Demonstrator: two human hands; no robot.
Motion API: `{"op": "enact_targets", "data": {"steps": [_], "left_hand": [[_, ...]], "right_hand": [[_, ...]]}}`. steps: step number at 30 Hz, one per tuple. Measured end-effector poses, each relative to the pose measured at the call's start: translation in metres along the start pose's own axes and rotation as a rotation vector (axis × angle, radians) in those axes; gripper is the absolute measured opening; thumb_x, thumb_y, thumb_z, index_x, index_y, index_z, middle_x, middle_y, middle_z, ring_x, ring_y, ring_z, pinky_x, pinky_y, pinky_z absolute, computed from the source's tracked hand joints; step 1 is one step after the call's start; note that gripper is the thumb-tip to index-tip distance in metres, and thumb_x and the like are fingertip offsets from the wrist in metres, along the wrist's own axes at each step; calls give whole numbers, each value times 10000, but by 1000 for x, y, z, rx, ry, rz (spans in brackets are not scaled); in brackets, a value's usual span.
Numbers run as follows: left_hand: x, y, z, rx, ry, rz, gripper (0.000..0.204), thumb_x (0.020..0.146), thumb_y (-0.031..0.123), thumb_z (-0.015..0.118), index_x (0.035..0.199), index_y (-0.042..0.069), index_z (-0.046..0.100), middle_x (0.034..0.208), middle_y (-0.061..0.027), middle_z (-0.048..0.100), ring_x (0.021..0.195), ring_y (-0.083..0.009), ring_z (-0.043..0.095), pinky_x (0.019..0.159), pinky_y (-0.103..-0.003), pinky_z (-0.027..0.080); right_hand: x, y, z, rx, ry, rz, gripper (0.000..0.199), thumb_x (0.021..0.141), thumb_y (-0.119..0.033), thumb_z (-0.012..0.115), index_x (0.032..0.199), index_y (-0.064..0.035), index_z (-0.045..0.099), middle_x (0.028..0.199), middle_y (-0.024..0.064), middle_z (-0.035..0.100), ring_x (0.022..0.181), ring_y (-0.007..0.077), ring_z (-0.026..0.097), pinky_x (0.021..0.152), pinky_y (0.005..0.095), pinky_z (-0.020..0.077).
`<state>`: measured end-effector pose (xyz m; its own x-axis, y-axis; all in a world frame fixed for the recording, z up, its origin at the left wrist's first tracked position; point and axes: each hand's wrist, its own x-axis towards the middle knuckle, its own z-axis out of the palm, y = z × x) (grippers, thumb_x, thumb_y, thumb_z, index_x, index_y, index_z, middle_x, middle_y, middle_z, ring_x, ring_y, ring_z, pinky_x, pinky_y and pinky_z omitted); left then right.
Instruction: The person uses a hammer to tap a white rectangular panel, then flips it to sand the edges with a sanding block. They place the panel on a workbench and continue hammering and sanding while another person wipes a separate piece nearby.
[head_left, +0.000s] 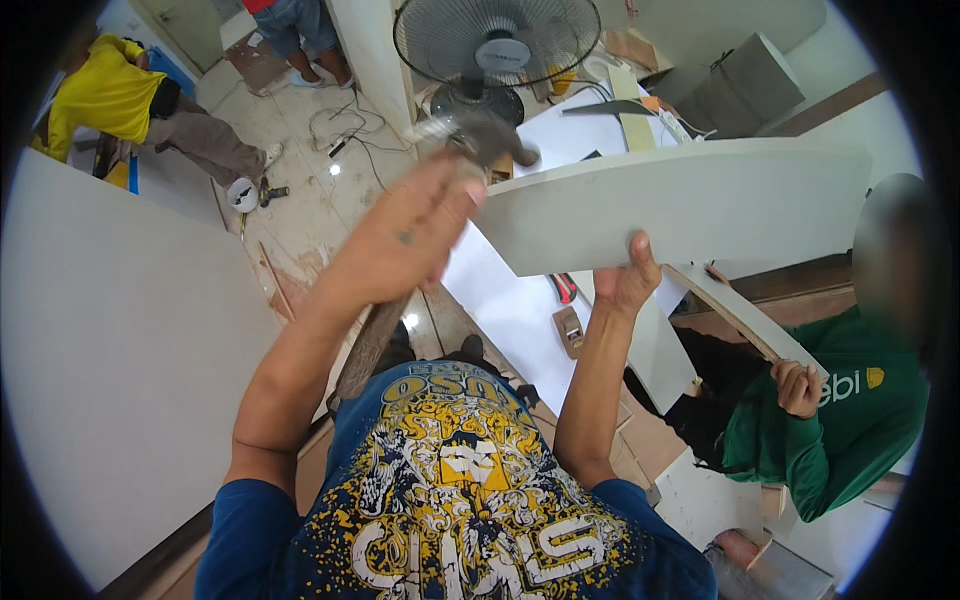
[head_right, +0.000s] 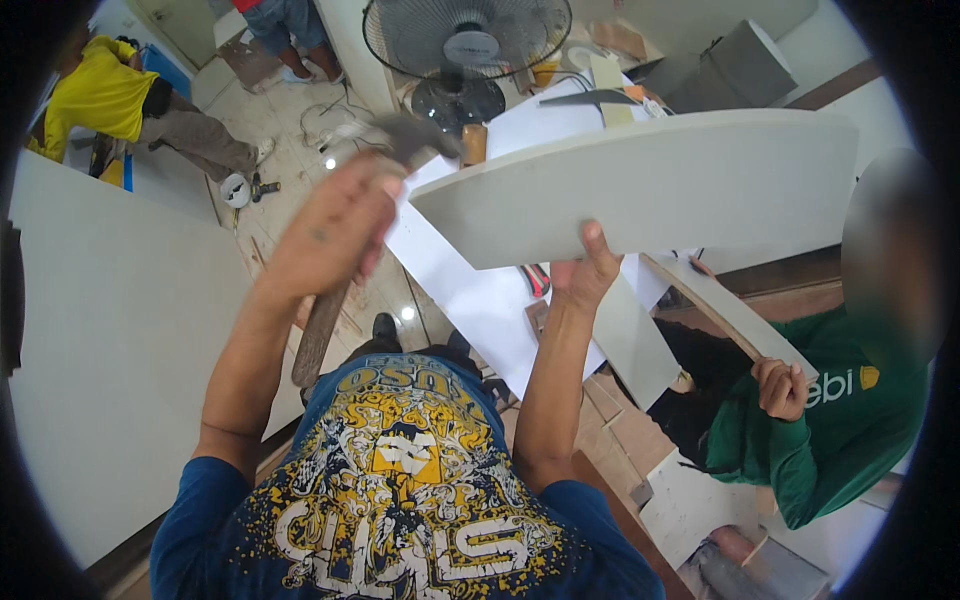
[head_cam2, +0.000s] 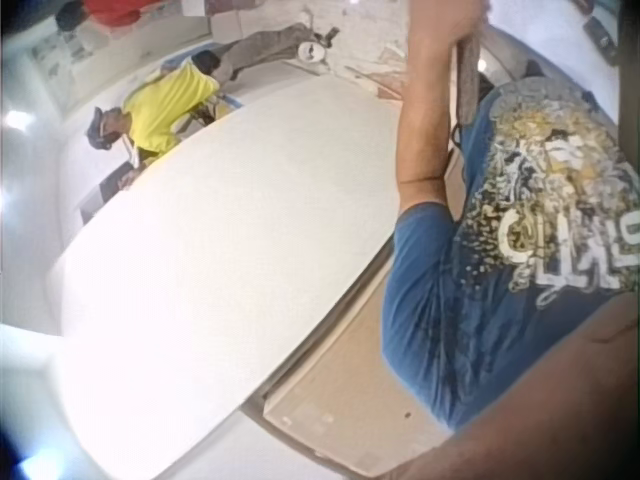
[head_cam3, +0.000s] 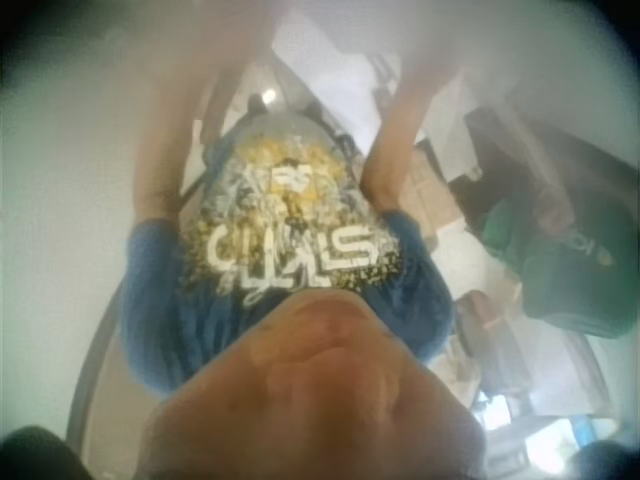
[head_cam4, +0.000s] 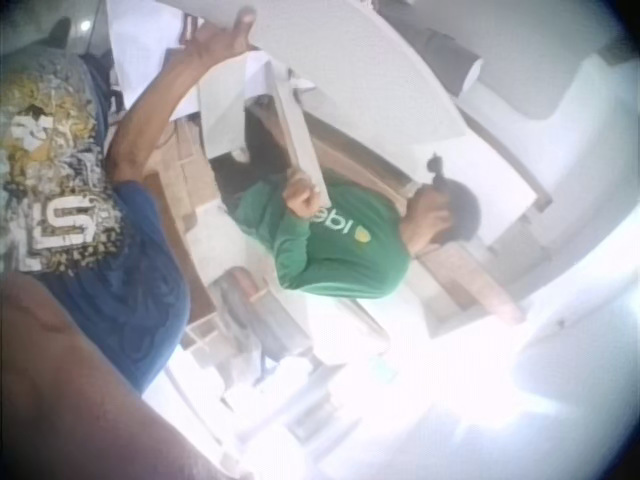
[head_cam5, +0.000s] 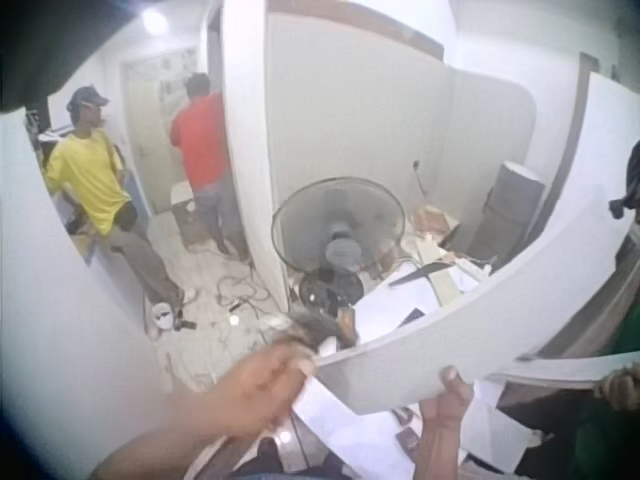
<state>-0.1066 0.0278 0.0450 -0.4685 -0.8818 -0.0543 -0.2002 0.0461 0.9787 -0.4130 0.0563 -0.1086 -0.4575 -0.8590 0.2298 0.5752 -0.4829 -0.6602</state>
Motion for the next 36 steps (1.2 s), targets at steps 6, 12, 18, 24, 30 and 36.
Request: {"op": "enact_targets", "data": {"steps": [6,12,18,24,30,36], "left_hand": [[-8,-33,-2,143,12,-30,387,1115,412,544,1250,53,588,723,21,522,490,-69,523,425,-247,436],[-16,-4,-17,-51,119,-96,460,1091,457,564,1299,47,587,744,11,528,495,-79,535,425,-260,452],[-14,-18,-9,-26,69,-128,392,1102,431,543,1213,58,590,754,24,511,506,-76,525,429,-263,460],[-2,-28,0,26,55,-145,360,1117,384,540,1159,26,554,725,3,521,488,-88,543,416,-267,458],[5,-9,0,-1,118,-9,367,1115,381,548,1146,16,555,707,-11,525,489,-99,560,421,-291,471],[4,-3,6,-37,117,-70,358,1117,377,535,1180,27,575,737,9,534,496,-81,534,431,-259,449]], "right_hand": [[-7,3,8,31,52,34,726,875,-181,837,1508,-14,524,1431,125,628,1342,331,595,1184,515,456],[-11,0,3,46,68,53,701,883,-192,839,1493,-17,542,1408,125,638,1328,332,604,1174,519,471],[-9,8,-2,68,67,87,697,894,-202,837,1493,-12,537,1412,134,635,1333,342,598,1174,537,475],[0,12,1,25,60,73,689,911,-209,821,1498,1,526,1428,140,627,1348,346,589,1189,541,460],[5,12,-3,94,63,101,689,916,-197,811,1510,-7,520,1447,145,617,1366,349,579,1197,539,451],[0,14,-11,63,88,105,696,906,-196,820,1507,-7,525,1442,146,622,1366,347,580,1197,542,451]]}}
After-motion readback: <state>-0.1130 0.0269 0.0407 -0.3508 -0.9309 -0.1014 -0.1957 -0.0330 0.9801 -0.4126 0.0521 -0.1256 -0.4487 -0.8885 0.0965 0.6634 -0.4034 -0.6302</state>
